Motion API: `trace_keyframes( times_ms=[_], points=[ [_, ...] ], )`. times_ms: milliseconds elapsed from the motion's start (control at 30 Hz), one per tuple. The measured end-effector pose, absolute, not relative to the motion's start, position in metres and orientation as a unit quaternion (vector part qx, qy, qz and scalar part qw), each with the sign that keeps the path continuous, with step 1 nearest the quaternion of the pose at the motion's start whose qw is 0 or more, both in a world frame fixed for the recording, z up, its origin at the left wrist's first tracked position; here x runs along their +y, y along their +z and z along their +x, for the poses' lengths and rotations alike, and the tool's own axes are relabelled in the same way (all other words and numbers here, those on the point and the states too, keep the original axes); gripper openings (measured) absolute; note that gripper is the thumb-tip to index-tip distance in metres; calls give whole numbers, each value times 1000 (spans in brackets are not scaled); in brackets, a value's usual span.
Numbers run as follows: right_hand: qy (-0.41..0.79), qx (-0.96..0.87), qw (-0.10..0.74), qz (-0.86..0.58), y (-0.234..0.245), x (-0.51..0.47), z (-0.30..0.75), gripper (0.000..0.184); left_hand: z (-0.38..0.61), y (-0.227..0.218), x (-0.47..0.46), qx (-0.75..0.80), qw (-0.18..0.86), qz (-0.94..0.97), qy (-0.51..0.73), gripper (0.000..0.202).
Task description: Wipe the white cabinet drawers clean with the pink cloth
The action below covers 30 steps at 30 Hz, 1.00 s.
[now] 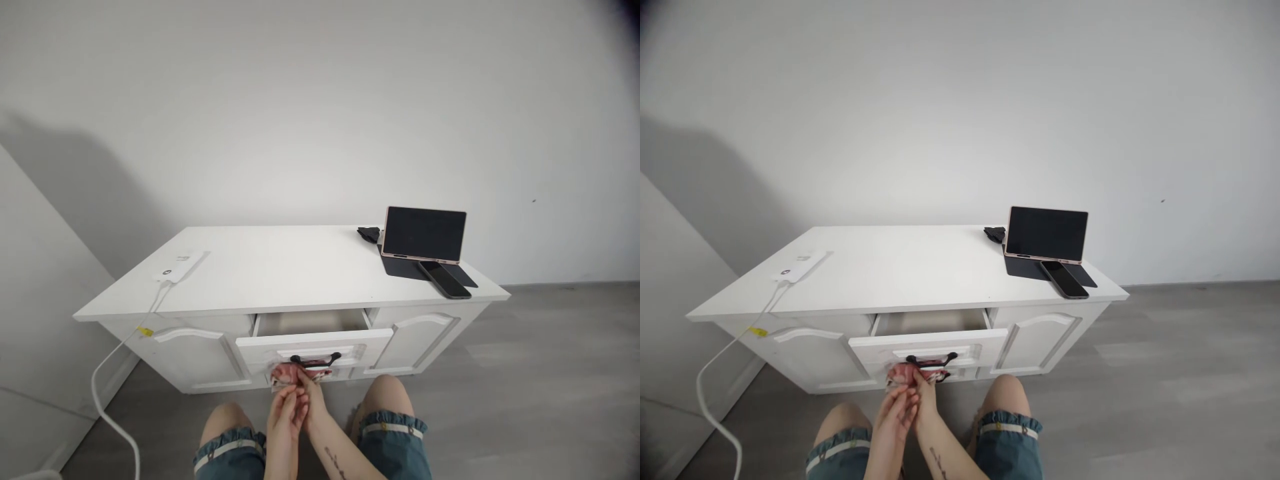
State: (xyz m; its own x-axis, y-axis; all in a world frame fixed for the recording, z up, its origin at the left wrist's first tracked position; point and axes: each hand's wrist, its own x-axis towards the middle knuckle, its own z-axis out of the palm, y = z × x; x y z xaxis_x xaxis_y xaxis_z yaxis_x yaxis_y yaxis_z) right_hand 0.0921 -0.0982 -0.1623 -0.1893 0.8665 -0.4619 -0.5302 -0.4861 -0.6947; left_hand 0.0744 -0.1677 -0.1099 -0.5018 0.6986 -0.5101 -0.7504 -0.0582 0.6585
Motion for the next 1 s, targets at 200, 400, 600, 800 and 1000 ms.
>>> trace_keyframes(
  times_ms=[200, 400, 600, 800, 1000],
  points=[
    [885, -82, 333, -315, -118, -98, 60, 10, 52, -121, -202, 535, 334, -57, 774, 20],
    [939, 66, 308, -136, -82, -90, 96, 9, 32, -126, -188, 541, 388, -94, 741, 17],
    [947, 155, 276, -62, -60, -72, 165, 26, 46, -101, -127, 417, 644, -37, 640, 21],
    [906, 229, 346, -85, -59, -47, 221, 26, 63, -102, -101, 385, 641, -54, 662, 19],
    [889, 198, 408, -65, -68, -33, 278, 35, 64, -110, -99, 411, 613, -44, 673, 20]
  ],
)
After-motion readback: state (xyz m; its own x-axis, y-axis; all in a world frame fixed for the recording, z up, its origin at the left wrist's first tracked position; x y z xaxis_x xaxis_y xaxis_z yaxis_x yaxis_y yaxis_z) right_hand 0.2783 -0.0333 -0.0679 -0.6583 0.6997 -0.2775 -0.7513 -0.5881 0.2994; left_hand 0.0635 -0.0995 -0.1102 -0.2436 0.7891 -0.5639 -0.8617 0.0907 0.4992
